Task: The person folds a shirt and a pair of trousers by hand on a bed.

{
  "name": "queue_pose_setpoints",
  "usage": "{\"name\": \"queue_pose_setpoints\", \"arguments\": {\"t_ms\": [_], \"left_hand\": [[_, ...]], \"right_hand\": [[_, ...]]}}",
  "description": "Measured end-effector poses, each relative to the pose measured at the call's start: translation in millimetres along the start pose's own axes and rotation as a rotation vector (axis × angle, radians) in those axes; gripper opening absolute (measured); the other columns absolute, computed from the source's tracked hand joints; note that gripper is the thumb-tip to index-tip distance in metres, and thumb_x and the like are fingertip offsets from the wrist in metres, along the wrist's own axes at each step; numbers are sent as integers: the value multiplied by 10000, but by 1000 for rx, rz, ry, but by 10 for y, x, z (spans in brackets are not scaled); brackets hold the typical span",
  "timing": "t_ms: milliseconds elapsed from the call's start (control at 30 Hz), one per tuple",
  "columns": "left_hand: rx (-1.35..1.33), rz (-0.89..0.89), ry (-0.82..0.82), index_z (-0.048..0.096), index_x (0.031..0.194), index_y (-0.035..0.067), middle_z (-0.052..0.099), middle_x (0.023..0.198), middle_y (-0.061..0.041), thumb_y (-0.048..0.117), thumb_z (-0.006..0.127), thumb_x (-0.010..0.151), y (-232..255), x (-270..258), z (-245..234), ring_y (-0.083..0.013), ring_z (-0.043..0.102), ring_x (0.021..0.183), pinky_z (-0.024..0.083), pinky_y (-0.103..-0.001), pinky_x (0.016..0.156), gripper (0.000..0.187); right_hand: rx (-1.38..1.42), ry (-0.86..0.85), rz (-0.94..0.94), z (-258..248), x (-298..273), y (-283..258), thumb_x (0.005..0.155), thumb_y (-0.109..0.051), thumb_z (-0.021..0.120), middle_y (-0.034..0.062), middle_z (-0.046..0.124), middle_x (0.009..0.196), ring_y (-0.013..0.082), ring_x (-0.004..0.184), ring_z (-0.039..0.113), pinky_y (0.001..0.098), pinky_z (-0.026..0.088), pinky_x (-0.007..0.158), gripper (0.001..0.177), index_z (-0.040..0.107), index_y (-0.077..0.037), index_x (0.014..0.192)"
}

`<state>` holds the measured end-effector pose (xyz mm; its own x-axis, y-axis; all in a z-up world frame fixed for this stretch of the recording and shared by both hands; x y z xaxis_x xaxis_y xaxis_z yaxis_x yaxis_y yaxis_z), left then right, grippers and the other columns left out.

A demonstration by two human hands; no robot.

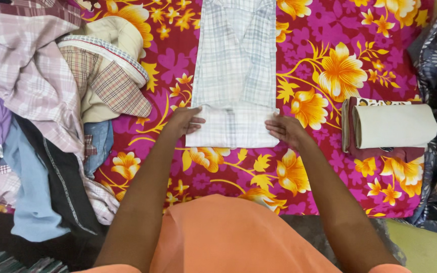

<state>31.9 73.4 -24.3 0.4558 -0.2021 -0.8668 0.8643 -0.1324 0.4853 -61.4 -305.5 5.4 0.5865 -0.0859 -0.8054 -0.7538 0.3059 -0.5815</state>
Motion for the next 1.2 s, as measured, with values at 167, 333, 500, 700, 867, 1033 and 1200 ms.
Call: {"name": "queue_pose_setpoints", "arguments": {"t_ms": [167,333,500,700,867,1033,1200], "left_hand": [[152,262,84,659,993,-57,714,704,-118,96,786,847,-114,410,-121,-115,609,480,367,-261,377,247],[117,315,27,663,1015,52,672,695,-64,146,786,855,177,129,-76,-65,444,430,302,-238,368,223],[54,298,50,655,1062,50,751,790,-49,174,742,899,216,-104,-45,-40,564,513,443,-207,468,222],[278,415,502,531,1242,69,749,854,-76,164,758,862,92,-458,23,-176,678,616,526,-310,622,452],[805,908,593,586,1323,66,647,1339,-106,147,690,938,-39,-967,689,-276,593,1259,490,-420,1049,407],[1284,1031,275,438,1498,74,362,1630,-106,335,652,912,-267,-894,1283,-298,282,1514,223,-512,1207,676],[1366,1018,309,355,1584,161,286,1675,-18,441,590,952,-323,-810,1199,-231,235,1546,158,-552,1235,730]], "right_hand": [[-516,253,-189,-130,303,109,998,-256,790,119,658,899,181,761,522,343,434,658,324,690,46,1056],[29,-52,-315,186,31,-175,989,-195,656,49,732,1111,139,1019,704,298,591,916,260,639,-32,1191],[92,-19,-78,180,86,90,999,-245,596,53,718,1122,168,1023,694,349,587,898,277,610,-57,1202],[-416,361,-275,107,-93,40,992,-250,693,138,702,1105,254,930,686,415,552,858,338,612,-32,1237],[-956,603,-944,629,-581,-8,989,-176,682,174,644,1300,355,1194,608,436,479,1033,365,619,-30,1318],[-1285,229,-1138,1228,-638,469,1032,-156,530,152,479,1577,349,1486,417,497,329,1225,506,475,-43,1522],[-1412,88,-1058,1148,-514,466,1045,-321,489,108,377,1651,319,1529,331,529,245,1233,591,397,-77,1576]]}}
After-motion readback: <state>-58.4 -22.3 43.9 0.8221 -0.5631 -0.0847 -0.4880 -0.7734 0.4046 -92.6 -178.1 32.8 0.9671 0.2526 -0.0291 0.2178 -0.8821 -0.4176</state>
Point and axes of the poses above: each hand's wrist, its own x-axis towards the middle knuckle, its own z-axis out of the palm, y = z × x, the point moved 4 cm from there along x, towards the middle knuckle
